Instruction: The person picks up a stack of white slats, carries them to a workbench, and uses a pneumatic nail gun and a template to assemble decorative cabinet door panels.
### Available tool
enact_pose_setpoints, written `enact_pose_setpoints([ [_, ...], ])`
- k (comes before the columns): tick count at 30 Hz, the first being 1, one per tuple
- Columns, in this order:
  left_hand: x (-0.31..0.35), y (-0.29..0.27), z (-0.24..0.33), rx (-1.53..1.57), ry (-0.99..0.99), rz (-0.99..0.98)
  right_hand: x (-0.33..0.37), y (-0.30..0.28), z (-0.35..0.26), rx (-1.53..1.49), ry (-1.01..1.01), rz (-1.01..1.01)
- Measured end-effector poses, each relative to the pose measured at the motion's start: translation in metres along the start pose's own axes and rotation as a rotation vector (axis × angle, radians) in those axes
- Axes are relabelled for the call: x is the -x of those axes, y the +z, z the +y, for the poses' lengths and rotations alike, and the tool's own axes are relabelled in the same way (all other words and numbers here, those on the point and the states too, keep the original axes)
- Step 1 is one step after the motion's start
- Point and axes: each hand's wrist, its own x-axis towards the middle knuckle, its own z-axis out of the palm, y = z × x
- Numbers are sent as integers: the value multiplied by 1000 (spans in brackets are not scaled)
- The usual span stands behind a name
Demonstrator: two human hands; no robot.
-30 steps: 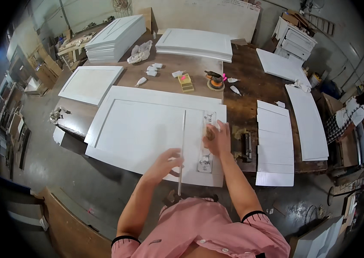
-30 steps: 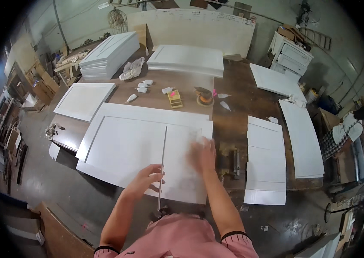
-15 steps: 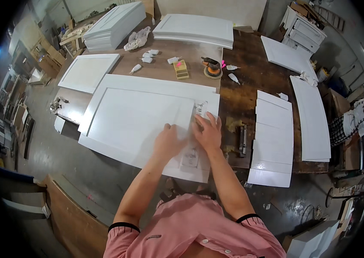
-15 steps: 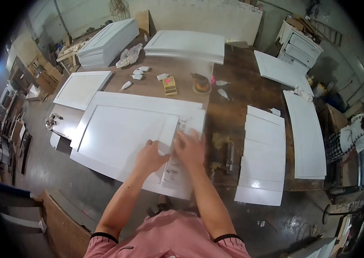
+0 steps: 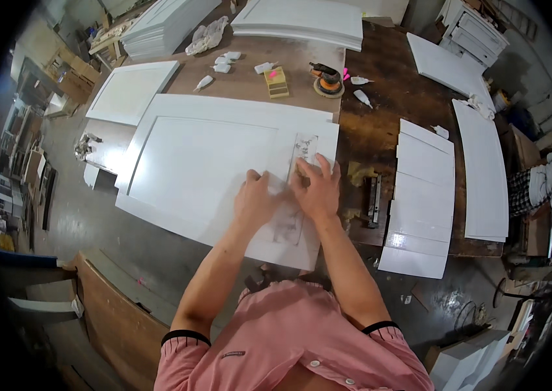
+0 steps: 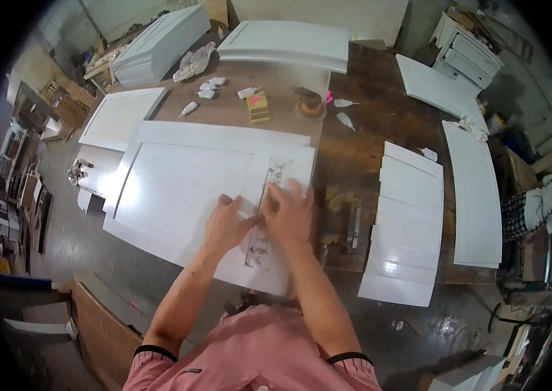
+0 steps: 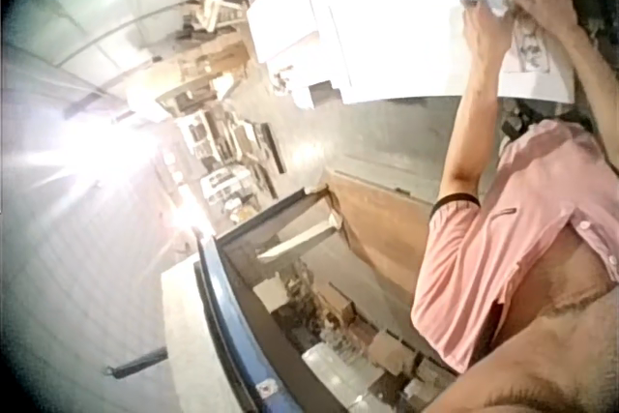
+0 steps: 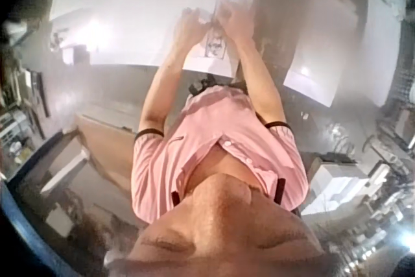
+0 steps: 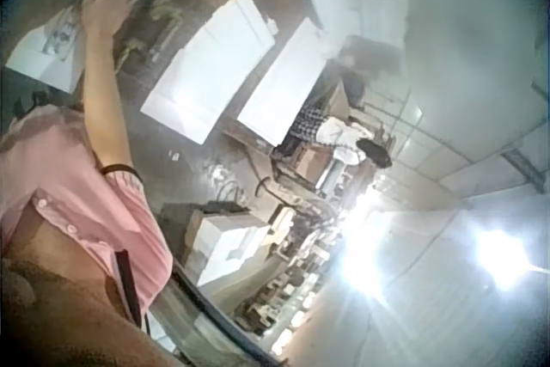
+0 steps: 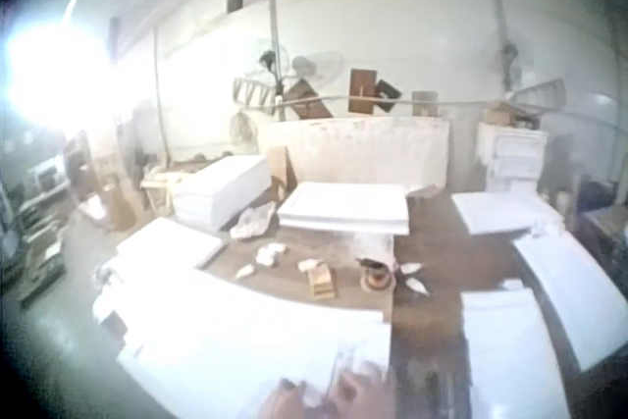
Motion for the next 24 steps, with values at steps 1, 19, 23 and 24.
enact_pose_setpoints([
  [1, -1, 0, 1, 2, -12, -7, 0, -1, -1, 0, 2, -14],
  [19, 2, 50, -37, -128, 400, 217, -3, 3, -5, 116, 34, -62],
  [23, -5, 51, -51, -192, 440, 166, -8, 20, 3, 191, -163, -35],
  [24, -7, 47, -59, -124, 467, 128, -12, 15, -7, 116, -166, -50],
])
